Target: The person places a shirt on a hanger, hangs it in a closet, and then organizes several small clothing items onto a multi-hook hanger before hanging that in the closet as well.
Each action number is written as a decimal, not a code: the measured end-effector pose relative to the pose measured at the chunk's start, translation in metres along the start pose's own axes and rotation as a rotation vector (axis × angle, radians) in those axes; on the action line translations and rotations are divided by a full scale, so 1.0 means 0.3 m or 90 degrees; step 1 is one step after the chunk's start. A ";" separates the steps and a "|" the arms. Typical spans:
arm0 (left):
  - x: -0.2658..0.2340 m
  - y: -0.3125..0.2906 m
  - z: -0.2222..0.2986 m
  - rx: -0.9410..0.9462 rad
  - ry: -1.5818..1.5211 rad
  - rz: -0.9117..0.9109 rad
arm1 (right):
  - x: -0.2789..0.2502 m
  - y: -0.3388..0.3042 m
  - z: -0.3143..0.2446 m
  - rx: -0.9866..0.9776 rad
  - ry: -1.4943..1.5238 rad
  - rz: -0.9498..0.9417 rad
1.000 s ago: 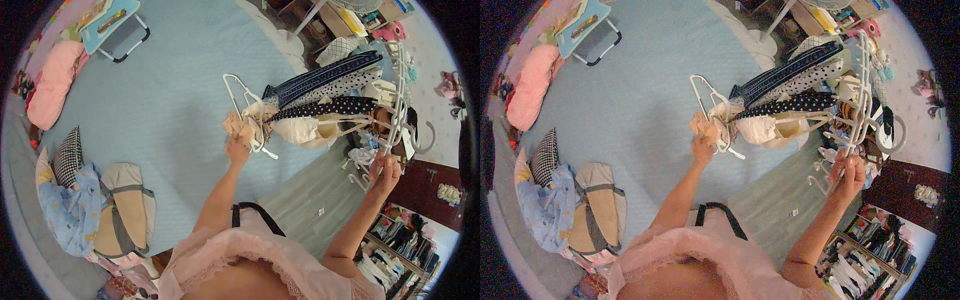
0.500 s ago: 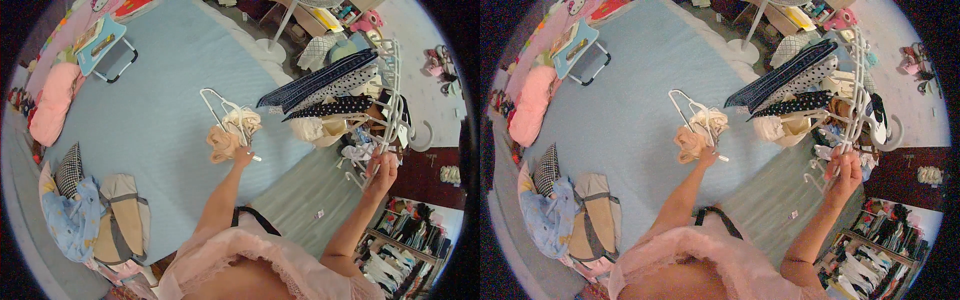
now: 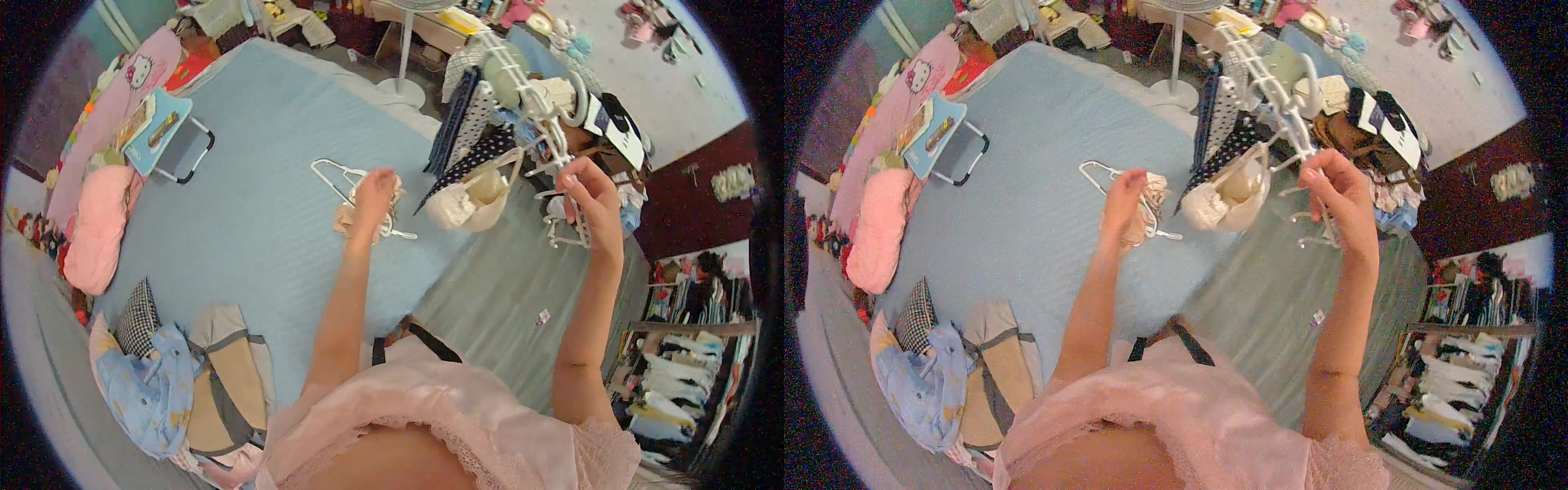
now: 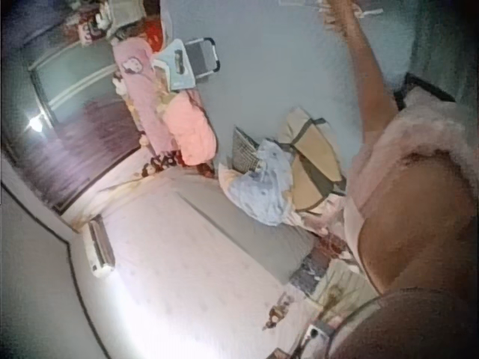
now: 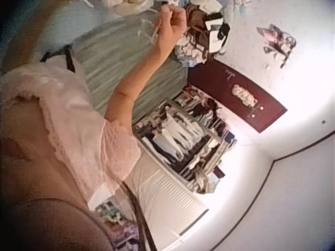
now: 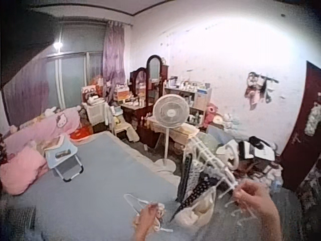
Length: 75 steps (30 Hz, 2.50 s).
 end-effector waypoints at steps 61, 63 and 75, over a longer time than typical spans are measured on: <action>3.063 -1.295 1.456 0.472 -0.184 -0.970 | -2.300 -1.355 0.474 0.248 -0.179 0.508; 3.223 -1.364 1.495 0.446 -0.240 -1.068 | -2.445 -1.411 0.528 0.244 -0.152 0.571; 3.980 -1.747 1.577 0.249 -0.359 -1.175 | -3.051 -1.771 0.775 0.368 -0.285 0.864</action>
Point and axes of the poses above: each hand's wrist, its own y-axis towards the middle knuckle, its own x-axis out of the palm, z = x × y, the point moved 9 cm from there along y, towards the middle knuckle
